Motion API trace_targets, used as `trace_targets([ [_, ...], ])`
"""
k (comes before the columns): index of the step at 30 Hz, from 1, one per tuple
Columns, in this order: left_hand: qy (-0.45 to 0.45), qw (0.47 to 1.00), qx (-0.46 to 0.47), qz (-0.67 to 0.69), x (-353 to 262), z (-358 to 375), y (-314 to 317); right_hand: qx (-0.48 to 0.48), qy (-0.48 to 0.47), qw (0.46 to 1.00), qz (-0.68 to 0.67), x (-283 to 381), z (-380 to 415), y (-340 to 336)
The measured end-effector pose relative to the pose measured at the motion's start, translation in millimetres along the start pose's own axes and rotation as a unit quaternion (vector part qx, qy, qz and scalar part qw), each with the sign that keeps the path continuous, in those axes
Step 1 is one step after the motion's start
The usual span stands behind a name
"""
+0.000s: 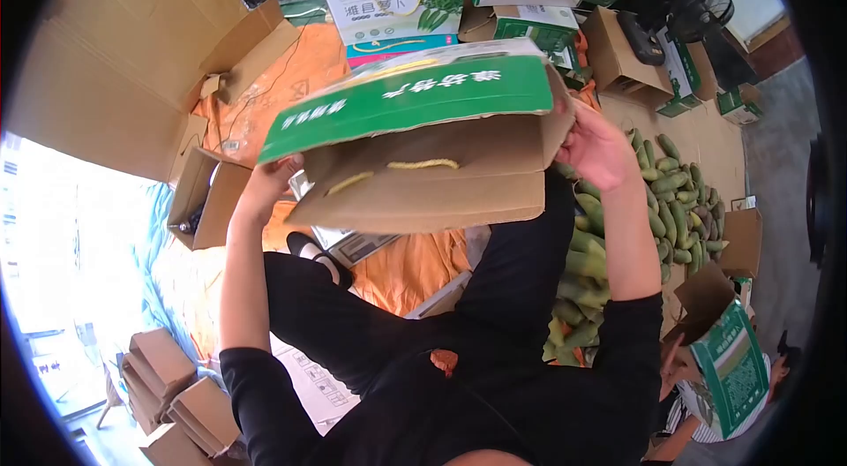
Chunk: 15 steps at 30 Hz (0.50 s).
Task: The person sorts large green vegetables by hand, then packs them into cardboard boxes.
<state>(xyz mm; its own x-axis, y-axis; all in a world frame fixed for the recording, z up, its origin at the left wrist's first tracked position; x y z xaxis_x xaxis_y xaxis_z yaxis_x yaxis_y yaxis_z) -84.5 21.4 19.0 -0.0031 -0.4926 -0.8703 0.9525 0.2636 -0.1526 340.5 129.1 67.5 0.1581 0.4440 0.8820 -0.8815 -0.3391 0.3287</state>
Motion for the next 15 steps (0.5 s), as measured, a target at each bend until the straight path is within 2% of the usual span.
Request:
trace_targets([
  [1,0.044,0.994,0.028,0.092,27.1,-15.1,-17.8,0.001,0.006,1.000,0.000,-3.5,-8.6,8.7],
  [2,0.028,0.993,0.007,0.116,55.4,-30.9,-35.1,0.020,0.030,0.999,0.022,-8.5,-19.4,14.3],
  [4,0.009,0.990,-0.014,0.139,63.2,-29.9,-40.1,0.038,0.058,0.997,0.043,-17.7,-44.6,19.1],
  [6,-0.008,0.992,-0.069,0.109,71.3,-22.0,-48.8,0.060,0.091,0.992,0.063,-29.5,-72.8,20.5],
  [7,-0.012,0.992,-0.068,0.107,76.1,-22.8,-55.1,0.057,0.094,0.992,0.060,-34.7,-84.6,21.6],
  [9,-0.008,0.997,-0.053,0.060,84.7,-26.9,-65.2,0.038,0.093,0.984,0.149,-43.1,-103.7,26.3],
  [10,-0.020,0.995,-0.086,0.053,81.0,-20.6,-62.7,0.033,0.097,0.984,0.146,-44.8,-106.5,36.7],
  [11,-0.026,0.995,-0.081,0.051,81.8,-19.8,-63.1,0.018,0.086,0.984,0.153,-46.4,-109.0,47.9],
  [12,-0.026,0.995,-0.100,-0.003,83.6,-20.7,-69.1,0.002,0.075,0.984,0.159,-47.4,-111.2,53.0],
  [13,-0.024,0.991,-0.118,-0.057,86.4,-24.2,-77.1,0.014,0.058,0.979,0.194,-55.6,-120.0,49.8],
  [15,-0.006,0.993,-0.099,-0.069,99.8,-31.8,-88.6,0.029,0.073,0.962,0.262,-68.4,-127.5,46.5],
])
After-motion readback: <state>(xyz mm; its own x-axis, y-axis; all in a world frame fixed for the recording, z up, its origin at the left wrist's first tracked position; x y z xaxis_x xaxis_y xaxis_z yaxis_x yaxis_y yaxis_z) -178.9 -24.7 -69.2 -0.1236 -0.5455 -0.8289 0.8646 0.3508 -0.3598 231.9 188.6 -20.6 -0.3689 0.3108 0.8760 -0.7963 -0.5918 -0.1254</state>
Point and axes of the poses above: each hand's wrist, its own z-axis away from the middle knuckle, its own y-axis out of the palm, x = y × z, the point moved 2 cm from there along -z, towards the middle knuckle, and after that the axes turned 15 degrees about z, right-handed, at the moved point
